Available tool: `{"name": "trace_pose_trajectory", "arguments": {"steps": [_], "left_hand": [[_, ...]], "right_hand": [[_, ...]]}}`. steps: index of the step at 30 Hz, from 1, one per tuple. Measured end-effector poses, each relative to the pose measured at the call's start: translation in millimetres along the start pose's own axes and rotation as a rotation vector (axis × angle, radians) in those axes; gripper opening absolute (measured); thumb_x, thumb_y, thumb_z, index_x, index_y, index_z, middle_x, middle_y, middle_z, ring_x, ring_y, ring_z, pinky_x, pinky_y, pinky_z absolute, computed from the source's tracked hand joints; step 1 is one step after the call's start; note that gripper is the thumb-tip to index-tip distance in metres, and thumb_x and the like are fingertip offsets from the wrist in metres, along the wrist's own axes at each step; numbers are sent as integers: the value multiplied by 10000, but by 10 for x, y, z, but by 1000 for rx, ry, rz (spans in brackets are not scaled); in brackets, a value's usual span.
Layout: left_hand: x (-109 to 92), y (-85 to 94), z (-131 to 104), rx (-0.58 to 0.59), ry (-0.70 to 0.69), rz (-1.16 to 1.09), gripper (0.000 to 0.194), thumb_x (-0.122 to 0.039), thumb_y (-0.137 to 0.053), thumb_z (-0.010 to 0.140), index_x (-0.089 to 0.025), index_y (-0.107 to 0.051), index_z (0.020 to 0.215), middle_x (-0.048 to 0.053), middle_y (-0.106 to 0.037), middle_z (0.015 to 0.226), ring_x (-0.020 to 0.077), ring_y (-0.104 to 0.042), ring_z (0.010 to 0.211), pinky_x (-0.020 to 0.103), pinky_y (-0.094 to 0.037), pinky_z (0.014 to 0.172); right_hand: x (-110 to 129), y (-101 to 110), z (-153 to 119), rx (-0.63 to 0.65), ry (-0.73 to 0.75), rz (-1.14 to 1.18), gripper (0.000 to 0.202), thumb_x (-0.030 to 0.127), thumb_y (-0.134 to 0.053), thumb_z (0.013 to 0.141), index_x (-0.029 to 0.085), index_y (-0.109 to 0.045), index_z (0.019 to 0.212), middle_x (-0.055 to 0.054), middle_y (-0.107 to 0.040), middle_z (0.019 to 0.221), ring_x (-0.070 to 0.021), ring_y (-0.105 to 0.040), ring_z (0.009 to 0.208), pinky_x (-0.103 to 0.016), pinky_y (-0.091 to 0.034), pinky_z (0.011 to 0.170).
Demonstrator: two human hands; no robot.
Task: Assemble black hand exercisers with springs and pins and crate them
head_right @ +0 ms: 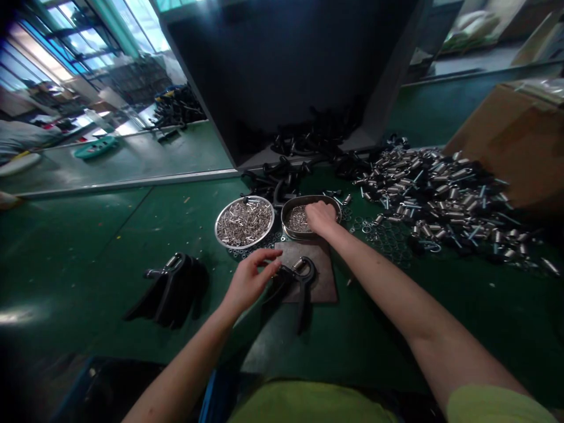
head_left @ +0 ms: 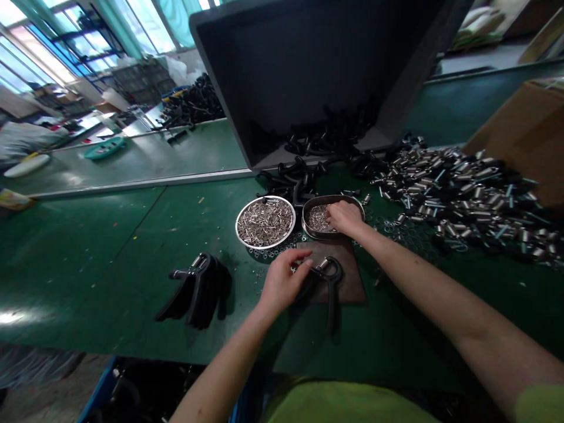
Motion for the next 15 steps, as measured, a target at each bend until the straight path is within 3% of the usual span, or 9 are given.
{"name": "trace_pose_trajectory", "arguments": {"steps": [3, 7, 11, 15], "left_hand": [[-65, -58, 495, 2, -150, 341, 194, -225, -575, 841, -170, -690, 986, 64, -691, 975, 194, -603, 942, 331, -465, 870], [-150, -337, 1078, 114, -285, 799, 238, -225, -487, 885, -170, -703, 968, 86, -683, 997, 213, -583, 979, 336, -447, 895], [-140, -558, 1424, 194, -256, 899, 230, -144, -506, 839, -98, -705, 944, 157, -685, 966, 260, -585, 1017, 356, -457, 884], [-80, -664, 1539, 231, -208, 894, 260, -120, -489, 837, -73, -681, 1008, 184, -683, 977, 256, -619, 985, 346, -473, 869]], "right_hand": [[-63, 27, -39, -52, -14, 57, 138, 246, -591, 804, 163, -701, 815, -137, -696, 948, -284, -579, 978, -357, -416, 784], [-170, 41, -105, -120, -57, 179, 161, 212, -537, 843, 171, -685, 890, -107, -705, 896, -241, -615, 908, -327, -430, 775], [-246, 56, -183, -142, -75, 369, 137, 179, -577, 802, 158, -677, 893, -60, -715, 821, -180, -645, 748, -277, -467, 685], [-273, 164, -358, -127, -61, 533, 148, 226, -606, 775, 163, -703, 866, -33, -723, 773, -159, -652, 662, -262, -491, 627]]}}
Point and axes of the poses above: each hand's wrist, its own z-axis towards the middle knuckle, its own y-axis out of the back of the hand, x = y × z, the point moved 5 cm from there along z, towards the middle knuckle
